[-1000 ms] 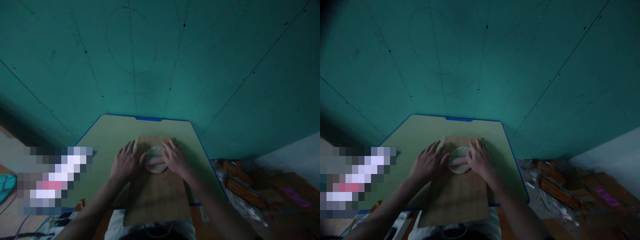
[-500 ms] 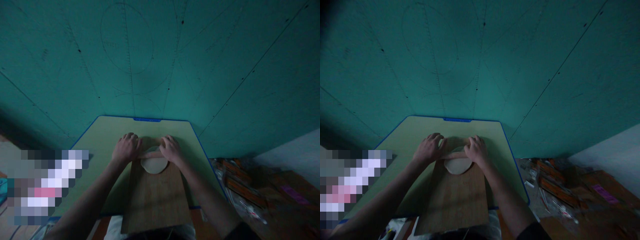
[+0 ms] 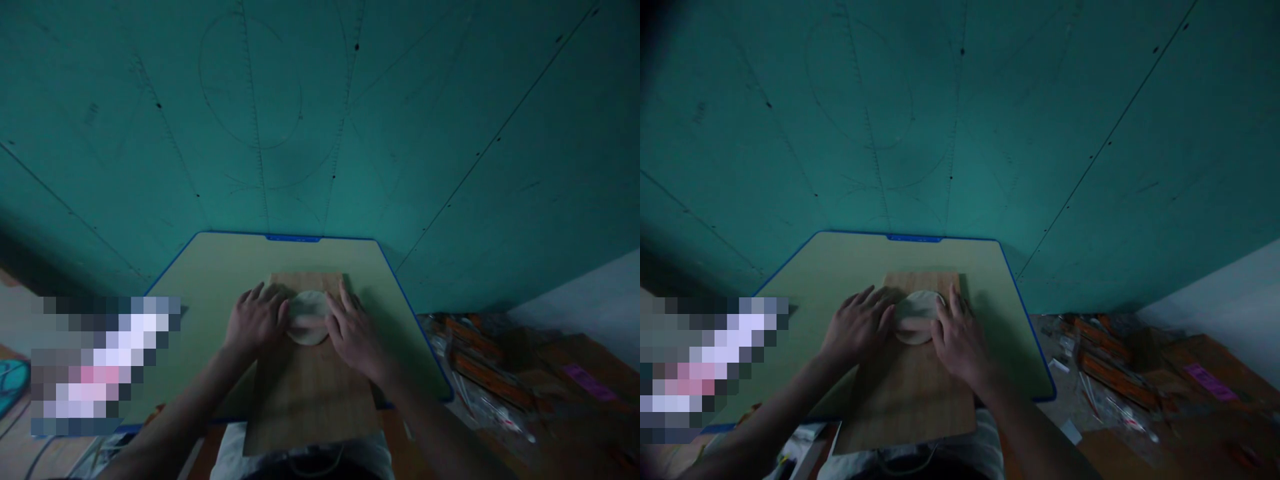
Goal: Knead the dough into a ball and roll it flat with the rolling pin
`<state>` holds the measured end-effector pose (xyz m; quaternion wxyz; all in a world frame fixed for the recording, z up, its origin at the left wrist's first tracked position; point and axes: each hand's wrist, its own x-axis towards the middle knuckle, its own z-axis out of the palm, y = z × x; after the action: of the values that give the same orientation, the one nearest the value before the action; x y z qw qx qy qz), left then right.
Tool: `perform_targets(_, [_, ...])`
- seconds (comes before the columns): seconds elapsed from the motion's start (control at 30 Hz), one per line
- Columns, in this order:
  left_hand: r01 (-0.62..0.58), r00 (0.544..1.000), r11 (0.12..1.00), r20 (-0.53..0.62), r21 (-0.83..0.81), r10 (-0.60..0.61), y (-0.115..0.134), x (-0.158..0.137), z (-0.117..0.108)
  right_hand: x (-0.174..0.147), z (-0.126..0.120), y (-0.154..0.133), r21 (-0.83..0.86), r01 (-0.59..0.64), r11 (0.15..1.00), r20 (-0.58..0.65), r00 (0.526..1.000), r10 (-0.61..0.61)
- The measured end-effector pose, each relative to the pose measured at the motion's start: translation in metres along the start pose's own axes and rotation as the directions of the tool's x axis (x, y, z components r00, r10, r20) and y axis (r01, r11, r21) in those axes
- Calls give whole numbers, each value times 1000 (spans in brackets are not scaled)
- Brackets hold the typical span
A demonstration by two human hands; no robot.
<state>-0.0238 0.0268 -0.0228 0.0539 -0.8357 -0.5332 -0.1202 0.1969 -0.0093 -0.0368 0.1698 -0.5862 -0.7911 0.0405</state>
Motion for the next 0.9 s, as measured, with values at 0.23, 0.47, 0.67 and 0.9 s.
perform_targets(0.23, [47, 997, 998, 64, -37, -44, -17, 81, 14, 64, 11, 27, 36, -166, 985, 13, 986, 166])
perform_targets(0.47, [124, 992, 991, 35, -54, -122, -23, 128, 22, 102, 12, 47, 4, -304, 953, 63, 951, 303])
perform_targets(0.67, [129, 991, 991, 28, -29, -128, -17, 96, 13, 77, 9, 30, 17, -202, 979, 45, 979, 201])
perform_targets(0.9, [52, 999, 998, 12, 33, -53, -7, 23, 3, 7, 6, -5, -54, -4, 999, -51, 999, 2])
